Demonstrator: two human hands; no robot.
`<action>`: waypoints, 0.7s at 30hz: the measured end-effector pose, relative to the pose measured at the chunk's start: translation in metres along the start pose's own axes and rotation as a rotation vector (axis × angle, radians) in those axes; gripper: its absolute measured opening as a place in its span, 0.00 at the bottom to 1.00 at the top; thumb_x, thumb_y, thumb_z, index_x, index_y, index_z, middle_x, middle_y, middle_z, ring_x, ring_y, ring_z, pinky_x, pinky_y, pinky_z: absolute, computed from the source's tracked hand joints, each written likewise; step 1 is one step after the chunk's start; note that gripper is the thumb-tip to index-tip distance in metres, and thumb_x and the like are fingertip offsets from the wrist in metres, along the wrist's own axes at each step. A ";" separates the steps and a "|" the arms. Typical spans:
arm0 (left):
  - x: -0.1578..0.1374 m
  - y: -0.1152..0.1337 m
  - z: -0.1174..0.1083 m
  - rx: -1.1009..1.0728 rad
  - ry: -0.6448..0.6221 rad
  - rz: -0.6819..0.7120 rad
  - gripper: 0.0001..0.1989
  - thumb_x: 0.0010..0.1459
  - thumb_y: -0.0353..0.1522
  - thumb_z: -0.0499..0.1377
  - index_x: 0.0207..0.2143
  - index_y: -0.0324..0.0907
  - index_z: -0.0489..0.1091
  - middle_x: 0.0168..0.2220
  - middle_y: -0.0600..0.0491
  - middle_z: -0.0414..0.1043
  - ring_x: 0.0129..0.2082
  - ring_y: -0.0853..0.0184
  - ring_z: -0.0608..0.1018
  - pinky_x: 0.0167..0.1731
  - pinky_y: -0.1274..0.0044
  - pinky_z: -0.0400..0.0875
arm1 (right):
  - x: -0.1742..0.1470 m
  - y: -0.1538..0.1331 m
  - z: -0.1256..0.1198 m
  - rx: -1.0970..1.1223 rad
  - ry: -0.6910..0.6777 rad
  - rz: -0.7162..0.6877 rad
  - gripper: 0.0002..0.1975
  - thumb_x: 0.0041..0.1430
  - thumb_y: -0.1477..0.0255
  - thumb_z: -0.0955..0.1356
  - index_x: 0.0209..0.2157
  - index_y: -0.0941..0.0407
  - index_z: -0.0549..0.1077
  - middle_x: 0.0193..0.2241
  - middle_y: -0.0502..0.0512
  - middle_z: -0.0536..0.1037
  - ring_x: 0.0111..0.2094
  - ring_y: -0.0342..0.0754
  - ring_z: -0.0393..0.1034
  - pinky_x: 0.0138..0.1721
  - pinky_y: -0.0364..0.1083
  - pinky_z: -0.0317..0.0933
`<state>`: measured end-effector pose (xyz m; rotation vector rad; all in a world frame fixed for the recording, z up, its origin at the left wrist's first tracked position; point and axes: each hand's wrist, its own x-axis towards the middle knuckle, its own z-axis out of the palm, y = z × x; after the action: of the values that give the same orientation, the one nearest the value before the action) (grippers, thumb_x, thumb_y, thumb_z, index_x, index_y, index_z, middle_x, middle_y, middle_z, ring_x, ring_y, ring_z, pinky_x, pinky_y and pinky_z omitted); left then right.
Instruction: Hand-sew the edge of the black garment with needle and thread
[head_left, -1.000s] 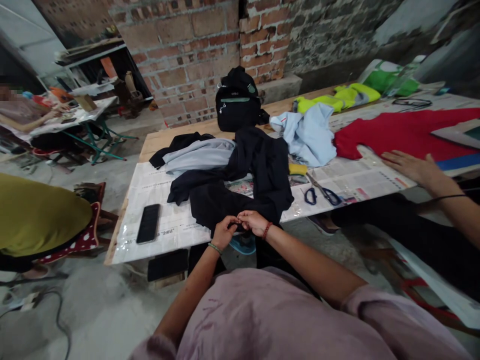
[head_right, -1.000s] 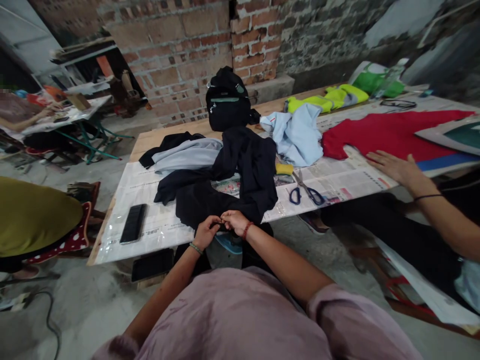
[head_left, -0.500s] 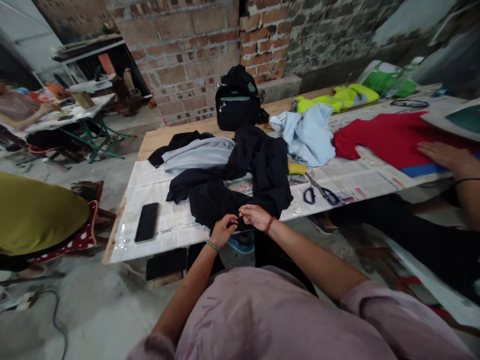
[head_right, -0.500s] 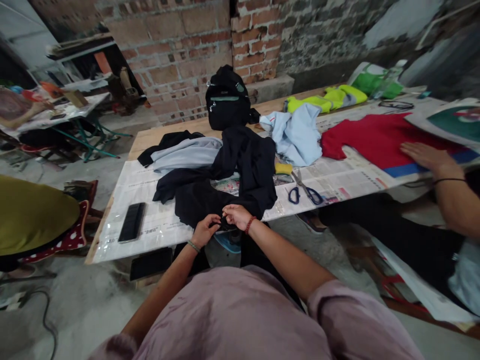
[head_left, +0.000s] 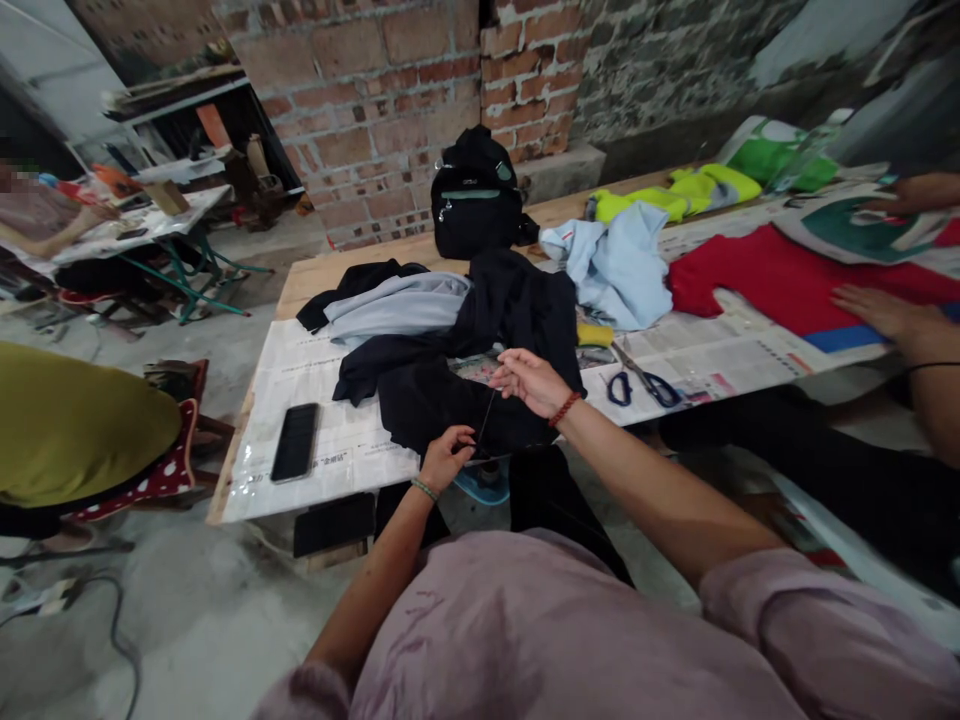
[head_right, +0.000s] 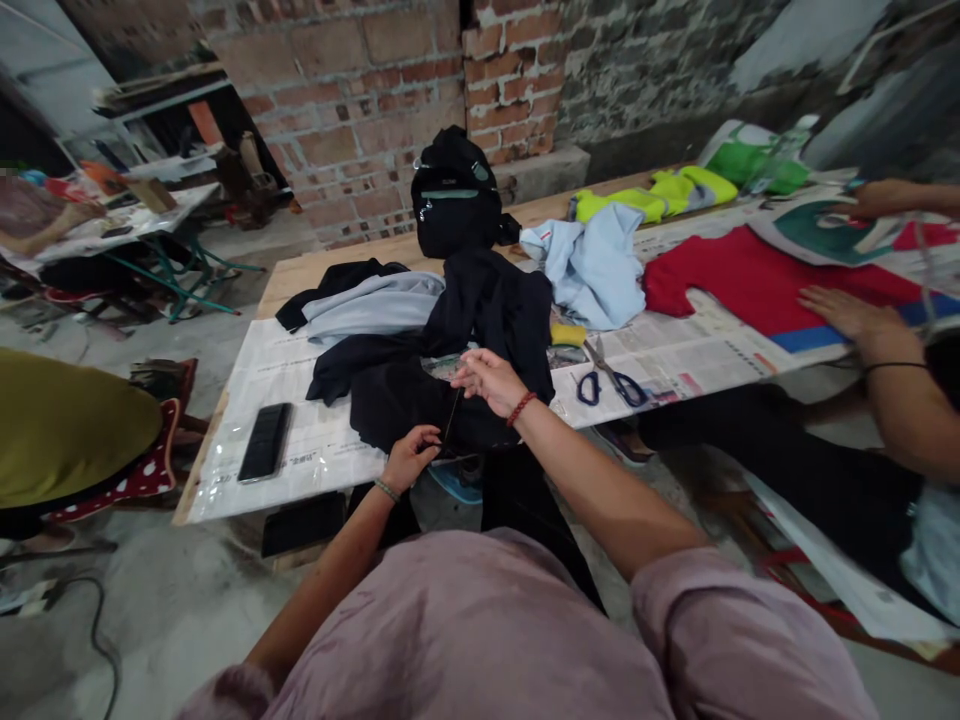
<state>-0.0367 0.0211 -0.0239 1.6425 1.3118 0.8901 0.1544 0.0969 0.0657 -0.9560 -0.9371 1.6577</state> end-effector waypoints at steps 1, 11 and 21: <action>0.000 0.000 0.000 -0.002 0.001 0.000 0.14 0.47 0.28 0.56 0.39 0.42 0.66 0.31 0.56 0.71 0.31 0.72 0.72 0.34 0.80 0.65 | 0.001 -0.007 -0.003 -0.015 0.022 -0.020 0.03 0.56 0.71 0.63 0.32 0.56 0.63 0.20 0.46 0.70 0.24 0.42 0.72 0.18 0.37 0.60; -0.001 0.000 0.001 0.000 0.004 -0.004 0.13 0.47 0.28 0.57 0.39 0.41 0.67 0.31 0.56 0.72 0.30 0.73 0.72 0.34 0.80 0.66 | -0.001 -0.077 -0.074 -0.046 0.309 -0.220 0.01 0.56 0.74 0.60 0.31 0.56 0.62 0.19 0.45 0.70 0.24 0.42 0.72 0.19 0.38 0.59; -0.002 0.007 0.000 0.007 0.005 -0.017 0.13 0.47 0.27 0.56 0.38 0.41 0.67 0.31 0.56 0.72 0.31 0.73 0.73 0.35 0.80 0.66 | -0.025 -0.150 -0.131 -0.164 0.650 -0.380 0.08 0.54 0.81 0.58 0.27 0.54 0.61 0.16 0.46 0.68 0.20 0.42 0.69 0.22 0.42 0.56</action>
<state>-0.0343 0.0185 -0.0174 1.6327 1.3320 0.8810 0.3323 0.1267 0.1530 -1.2347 -0.7457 0.8709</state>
